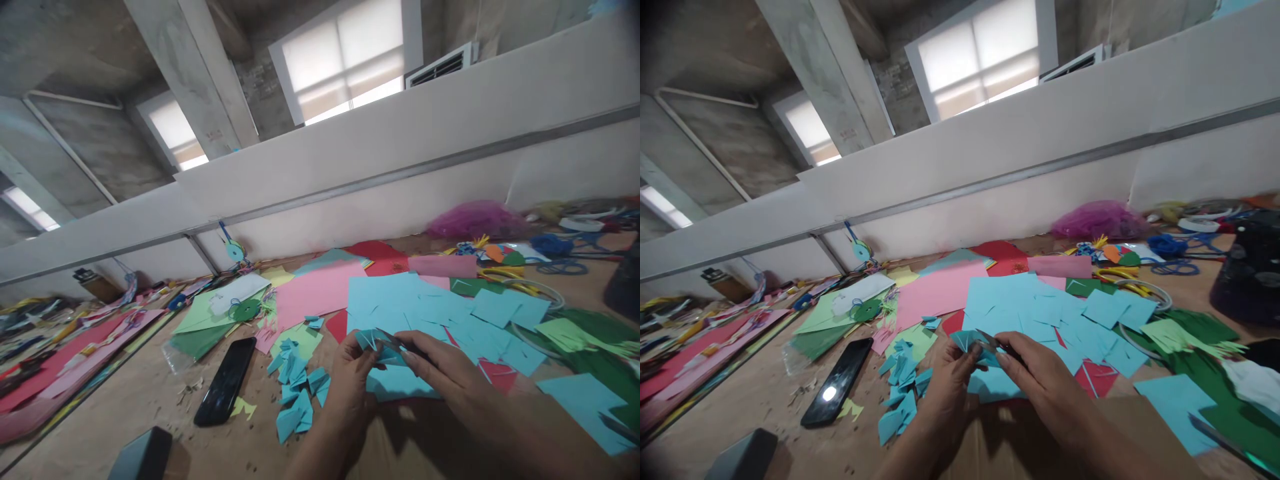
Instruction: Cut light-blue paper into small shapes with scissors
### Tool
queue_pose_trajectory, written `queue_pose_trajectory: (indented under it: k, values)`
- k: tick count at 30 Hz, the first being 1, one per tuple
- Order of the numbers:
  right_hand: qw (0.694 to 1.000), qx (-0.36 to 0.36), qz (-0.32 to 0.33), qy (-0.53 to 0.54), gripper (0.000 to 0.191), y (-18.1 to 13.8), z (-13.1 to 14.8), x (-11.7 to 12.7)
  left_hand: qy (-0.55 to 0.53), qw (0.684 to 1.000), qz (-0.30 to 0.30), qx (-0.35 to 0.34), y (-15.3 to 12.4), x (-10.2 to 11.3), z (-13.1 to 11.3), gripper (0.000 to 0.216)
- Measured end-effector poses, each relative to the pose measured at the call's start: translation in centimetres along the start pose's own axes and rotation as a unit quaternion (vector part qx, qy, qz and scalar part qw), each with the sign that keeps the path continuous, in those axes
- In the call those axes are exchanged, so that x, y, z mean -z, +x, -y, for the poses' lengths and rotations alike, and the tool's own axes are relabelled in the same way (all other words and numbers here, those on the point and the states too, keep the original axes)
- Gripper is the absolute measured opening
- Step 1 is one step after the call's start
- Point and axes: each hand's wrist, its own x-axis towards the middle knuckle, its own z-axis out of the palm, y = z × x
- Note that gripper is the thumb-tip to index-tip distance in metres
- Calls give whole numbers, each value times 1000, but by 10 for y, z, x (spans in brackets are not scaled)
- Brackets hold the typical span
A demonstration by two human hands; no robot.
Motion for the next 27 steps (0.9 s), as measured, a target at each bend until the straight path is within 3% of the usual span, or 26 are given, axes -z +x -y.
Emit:
queue_pose_trajectory:
  k: [10,27]
  values:
    - [1000,-12,3,-2,31,2,-6,-2,5,1000,-5,21,0,0,0,38]
    - [1000,-20,-10,-3,34,2,-5,-3,-16,1000,5,22,0,0,0,29]
